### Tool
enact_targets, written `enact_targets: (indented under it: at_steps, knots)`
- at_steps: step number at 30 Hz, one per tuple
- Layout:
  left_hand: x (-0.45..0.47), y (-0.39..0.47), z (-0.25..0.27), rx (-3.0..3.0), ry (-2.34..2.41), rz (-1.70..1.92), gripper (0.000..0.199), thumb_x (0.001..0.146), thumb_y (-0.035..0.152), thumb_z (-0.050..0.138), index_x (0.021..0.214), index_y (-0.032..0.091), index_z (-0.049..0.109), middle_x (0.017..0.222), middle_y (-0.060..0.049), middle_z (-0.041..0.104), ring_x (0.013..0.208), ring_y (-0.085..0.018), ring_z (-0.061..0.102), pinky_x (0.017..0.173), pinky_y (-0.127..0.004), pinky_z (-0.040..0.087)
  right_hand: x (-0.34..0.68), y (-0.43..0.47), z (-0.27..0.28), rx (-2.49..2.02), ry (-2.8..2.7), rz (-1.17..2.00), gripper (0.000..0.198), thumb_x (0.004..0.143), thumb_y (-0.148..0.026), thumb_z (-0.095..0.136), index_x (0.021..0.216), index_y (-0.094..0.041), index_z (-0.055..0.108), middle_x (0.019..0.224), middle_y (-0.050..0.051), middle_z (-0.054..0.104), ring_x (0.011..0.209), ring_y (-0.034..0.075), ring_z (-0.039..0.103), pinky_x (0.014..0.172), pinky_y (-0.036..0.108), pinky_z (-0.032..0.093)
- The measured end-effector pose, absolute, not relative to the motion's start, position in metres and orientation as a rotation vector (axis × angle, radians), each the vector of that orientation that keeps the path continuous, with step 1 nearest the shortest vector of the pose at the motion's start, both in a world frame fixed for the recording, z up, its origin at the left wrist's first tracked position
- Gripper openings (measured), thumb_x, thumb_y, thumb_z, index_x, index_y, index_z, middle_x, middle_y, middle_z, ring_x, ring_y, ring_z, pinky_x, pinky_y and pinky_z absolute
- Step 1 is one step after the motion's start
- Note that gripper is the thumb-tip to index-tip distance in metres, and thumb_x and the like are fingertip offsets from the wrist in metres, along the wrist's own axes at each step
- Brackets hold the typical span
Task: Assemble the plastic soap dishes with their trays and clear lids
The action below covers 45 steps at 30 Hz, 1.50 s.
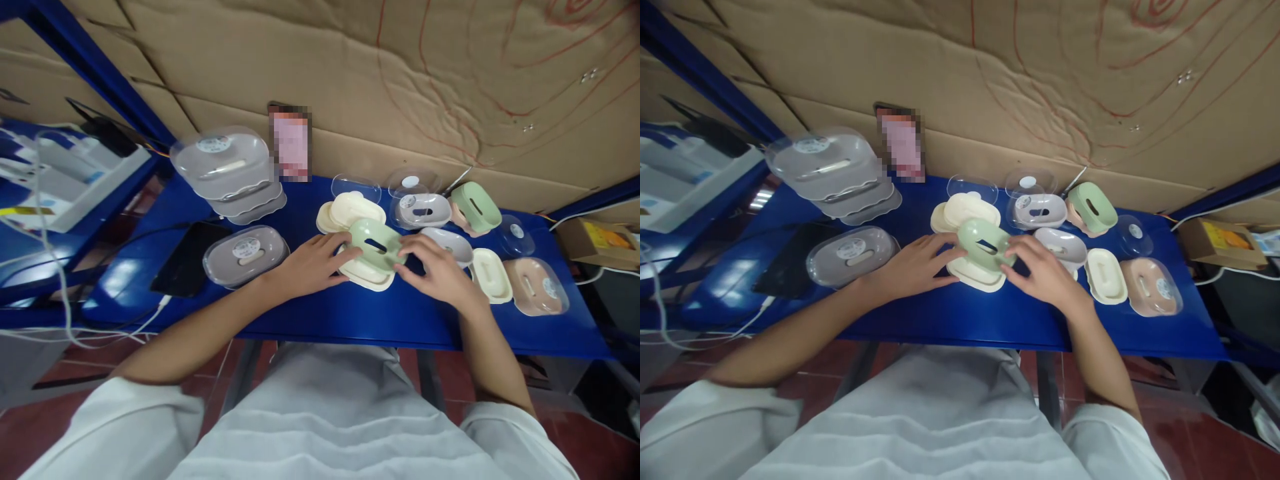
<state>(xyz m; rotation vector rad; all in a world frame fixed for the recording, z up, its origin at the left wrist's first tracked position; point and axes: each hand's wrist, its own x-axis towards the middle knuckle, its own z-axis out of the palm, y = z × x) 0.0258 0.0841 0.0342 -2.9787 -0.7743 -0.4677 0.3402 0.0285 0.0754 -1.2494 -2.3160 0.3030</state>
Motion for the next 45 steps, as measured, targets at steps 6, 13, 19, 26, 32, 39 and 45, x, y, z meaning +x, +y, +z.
enact_targets:
  at_steps: [6, 13, 19, 26, 32, 39, 45]
  knots:
    - [0.025, 0.087, 0.034, -2.952, -0.654, -0.474, 0.036, 0.103, 0.039, 0.071, 0.132, 0.019, 0.067, 0.131, -0.016, 0.065, 0.128, -0.036, 0.058, 0.106, -0.048, 0.05, 0.321, 0.034, 0.048, -1.098, -2.545, 0.222, 0.046, 0.103, -0.052, 0.07, 0.139, -0.024, 0.067, 0.137, 0.014, 0.07, 0.137, 0.033, 0.063, 0.126, 0.06, 0.043]
    - [0.03, 0.085, 0.032, -2.948, -0.511, -0.501, 0.02, 0.105, 0.029, 0.068, 0.122, 0.019, 0.069, 0.122, -0.01, 0.069, 0.116, -0.028, 0.061, 0.106, -0.043, 0.045, 0.319, 0.021, 0.065, -1.07, -2.629, 0.256, 0.025, 0.108, -0.034, 0.063, 0.129, -0.026, 0.073, 0.117, 0.01, 0.075, 0.121, 0.03, 0.069, 0.111, 0.053, 0.051]
    - [0.034, 0.085, 0.024, -3.016, -0.469, -0.485, 0.02, 0.105, 0.027, 0.068, 0.124, 0.021, 0.068, 0.123, -0.009, 0.07, 0.115, -0.026, 0.064, 0.1, -0.04, 0.046, 0.319, 0.017, 0.068, -1.144, -2.652, 0.358, 0.033, 0.106, -0.034, 0.067, 0.137, -0.026, 0.07, 0.115, 0.01, 0.072, 0.117, 0.029, 0.068, 0.108, 0.051, 0.052]
    - [0.036, 0.086, 0.018, -3.065, -0.499, -0.503, 0.027, 0.107, 0.025, 0.065, 0.133, 0.021, 0.066, 0.127, -0.01, 0.072, 0.12, -0.026, 0.064, 0.102, -0.04, 0.045, 0.305, 0.009, 0.054, -1.279, -2.774, 0.179, 0.058, 0.104, -0.031, 0.067, 0.16, -0.026, 0.054, 0.127, 0.015, 0.066, 0.124, 0.035, 0.064, 0.108, 0.056, 0.056]
    - [0.032, 0.089, 0.019, -3.058, -0.495, -0.542, 0.022, 0.105, 0.028, 0.068, 0.126, 0.021, 0.07, 0.119, -0.007, 0.075, 0.115, -0.026, 0.066, 0.099, -0.041, 0.045, 0.313, 0.02, 0.055, -1.197, -2.72, 0.175, 0.05, 0.115, -0.03, 0.039, 0.163, -0.029, 0.049, 0.155, 0.011, 0.061, 0.15, 0.027, 0.053, 0.135, 0.065, 0.024]
    - [0.034, 0.081, 0.024, -3.087, -0.406, -0.611, 0.014, 0.106, 0.033, 0.065, 0.105, 0.021, 0.073, 0.106, -0.005, 0.076, 0.107, -0.022, 0.068, 0.092, -0.036, 0.046, 0.333, 0.083, 0.041, -2.005, -2.086, -0.389, 0.071, 0.105, -0.059, 0.057, 0.157, -0.009, 0.051, 0.167, 0.029, 0.044, 0.156, 0.051, 0.04, 0.125, 0.076, 0.027]
    - [0.031, 0.083, 0.029, -3.052, -0.427, -0.52, 0.016, 0.104, 0.034, 0.071, 0.105, 0.018, 0.073, 0.108, -0.007, 0.074, 0.104, -0.023, 0.069, 0.09, -0.035, 0.05, 0.348, 0.082, 0.041, -1.904, -1.964, -0.177, 0.051, 0.105, -0.055, 0.057, 0.135, -0.014, 0.057, 0.143, 0.026, 0.061, 0.134, 0.043, 0.06, 0.11, 0.063, 0.052]
